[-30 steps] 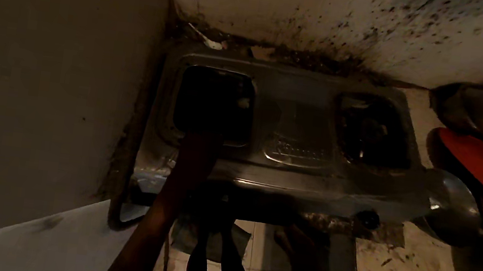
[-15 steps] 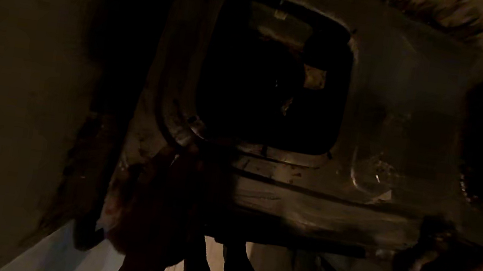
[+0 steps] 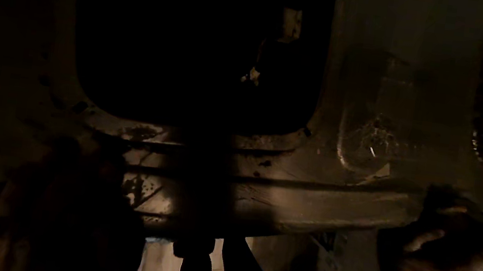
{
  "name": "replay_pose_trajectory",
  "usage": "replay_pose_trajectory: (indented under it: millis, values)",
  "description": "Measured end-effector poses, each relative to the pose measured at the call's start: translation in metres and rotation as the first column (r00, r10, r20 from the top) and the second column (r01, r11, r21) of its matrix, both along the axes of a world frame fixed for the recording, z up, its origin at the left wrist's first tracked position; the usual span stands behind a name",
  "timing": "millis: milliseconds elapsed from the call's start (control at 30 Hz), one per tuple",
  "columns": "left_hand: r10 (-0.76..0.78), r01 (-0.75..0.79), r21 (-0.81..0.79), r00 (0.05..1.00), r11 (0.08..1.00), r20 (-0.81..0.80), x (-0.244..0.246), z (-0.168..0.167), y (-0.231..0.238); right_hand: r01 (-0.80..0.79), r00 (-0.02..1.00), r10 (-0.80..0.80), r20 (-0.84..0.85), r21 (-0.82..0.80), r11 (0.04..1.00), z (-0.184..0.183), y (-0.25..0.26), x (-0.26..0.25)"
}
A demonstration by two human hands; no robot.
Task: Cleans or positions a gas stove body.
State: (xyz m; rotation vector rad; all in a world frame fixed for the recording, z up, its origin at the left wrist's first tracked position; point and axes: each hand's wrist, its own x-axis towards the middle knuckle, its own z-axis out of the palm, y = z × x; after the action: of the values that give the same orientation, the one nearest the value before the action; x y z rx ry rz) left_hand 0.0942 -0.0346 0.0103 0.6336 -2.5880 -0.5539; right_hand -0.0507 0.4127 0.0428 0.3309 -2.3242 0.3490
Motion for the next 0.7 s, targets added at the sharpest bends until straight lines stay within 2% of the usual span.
replay_pose_trajectory:
  millis: [100,167,200,267,400,533,700]
  values:
    - [0.048,-0.051,-0.088,0.998,0.995,-0.045,-0.032,0.021,0.001,0.09,0.996,-0.089,-0.025,0.066,0.994,-0.002,0.002,-0.004]
    - [0.011,-0.015,-0.166,1.0,0.986,-0.026,-0.033,0.015,-0.011,0.11,0.994,-0.107,-0.032,0.128,0.986,-0.002,0.0,-0.01]
    - [-0.007,-0.006,-0.177,0.998,0.984,-0.069,-0.036,0.012,-0.016,0.111,0.994,-0.108,-0.029,0.145,0.983,-0.002,-0.002,-0.013]
    - [-0.018,0.002,-0.104,0.988,0.995,-0.152,-0.044,0.001,-0.022,0.127,0.992,-0.127,-0.003,0.142,0.982,-0.004,-0.01,-0.016]
    - [-0.175,0.203,0.048,0.924,0.978,-0.34,-0.062,-0.001,-0.026,0.134,0.984,-0.15,0.093,0.16,0.978,0.01,-0.038,-0.019]
    - [-0.209,0.217,0.011,0.95,0.976,-0.232,-0.07,0.007,-0.022,0.161,0.975,-0.185,0.125,0.178,0.971,0.015,-0.054,-0.022]
    - [-0.173,0.172,-0.029,0.95,0.985,-0.261,-0.082,0.005,-0.023,0.171,0.982,-0.181,0.053,0.151,0.974,0.011,-0.066,-0.031]
